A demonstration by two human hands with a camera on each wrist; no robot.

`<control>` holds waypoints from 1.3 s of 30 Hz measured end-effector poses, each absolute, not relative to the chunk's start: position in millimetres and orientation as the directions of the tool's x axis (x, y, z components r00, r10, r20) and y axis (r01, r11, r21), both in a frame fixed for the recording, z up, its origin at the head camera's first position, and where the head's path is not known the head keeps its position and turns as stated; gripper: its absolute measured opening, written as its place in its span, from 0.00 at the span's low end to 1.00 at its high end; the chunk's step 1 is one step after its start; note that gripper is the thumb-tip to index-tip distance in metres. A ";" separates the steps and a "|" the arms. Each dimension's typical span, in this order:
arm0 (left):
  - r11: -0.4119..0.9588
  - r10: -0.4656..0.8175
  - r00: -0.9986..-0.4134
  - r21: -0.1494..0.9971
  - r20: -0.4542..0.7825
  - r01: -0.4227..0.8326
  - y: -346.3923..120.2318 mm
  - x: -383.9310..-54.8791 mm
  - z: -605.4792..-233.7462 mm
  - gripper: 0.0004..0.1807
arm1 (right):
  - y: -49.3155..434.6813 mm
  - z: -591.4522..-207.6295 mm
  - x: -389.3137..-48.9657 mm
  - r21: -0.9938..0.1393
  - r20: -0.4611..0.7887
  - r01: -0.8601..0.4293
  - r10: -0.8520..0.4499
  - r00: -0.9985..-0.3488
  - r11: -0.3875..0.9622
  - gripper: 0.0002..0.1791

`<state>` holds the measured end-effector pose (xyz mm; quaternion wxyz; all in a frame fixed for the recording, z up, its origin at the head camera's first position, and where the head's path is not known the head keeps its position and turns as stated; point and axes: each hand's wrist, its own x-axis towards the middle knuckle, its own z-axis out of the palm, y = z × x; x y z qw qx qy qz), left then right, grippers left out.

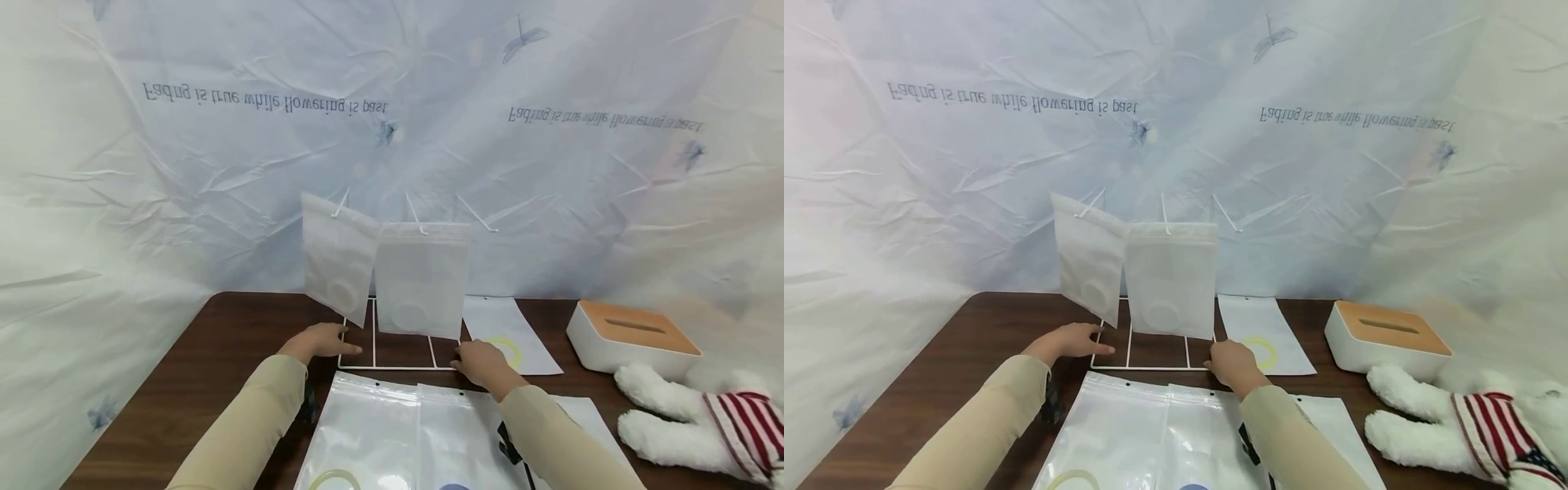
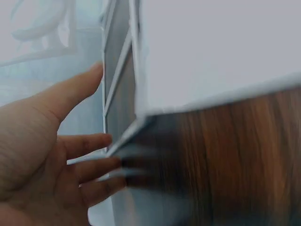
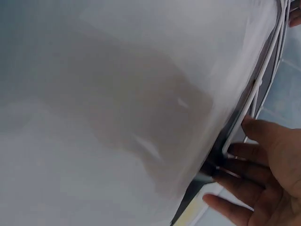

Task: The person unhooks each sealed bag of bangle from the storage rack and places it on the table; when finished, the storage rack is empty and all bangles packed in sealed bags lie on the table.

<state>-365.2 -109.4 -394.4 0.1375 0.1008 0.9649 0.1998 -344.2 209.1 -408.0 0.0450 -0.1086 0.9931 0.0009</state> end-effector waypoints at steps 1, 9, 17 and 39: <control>0.888 0.248 -0.948 0.438 -0.202 0.139 -107.7 -364.8 -395.6 0.38 | 209.0 -409.1 -345.4 -0.006 -0.089 -0.218 -0.217 -0.972 0.976 0.19; 0.651 0.204 -0.974 0.757 -0.102 0.057 -80.5 -363.9 -401.5 0.38 | 200.2 -411.0 -343.1 0.032 -0.091 -0.260 -0.256 -0.962 0.965 0.13; 0.235 0.129 -0.983 0.967 -0.129 -0.096 -63.5 -370.5 -400.5 0.31 | 193.2 -409.9 -340.9 0.035 -0.075 -0.248 -0.245 -0.967 0.968 0.13; 0.139 0.169 -0.979 0.986 -0.114 -0.091 -70.7 -314.4 -408.8 0.24 | 213.3 -405.6 -340.2 0.039 -0.068 -0.243 -0.240 -0.968 0.969 0.15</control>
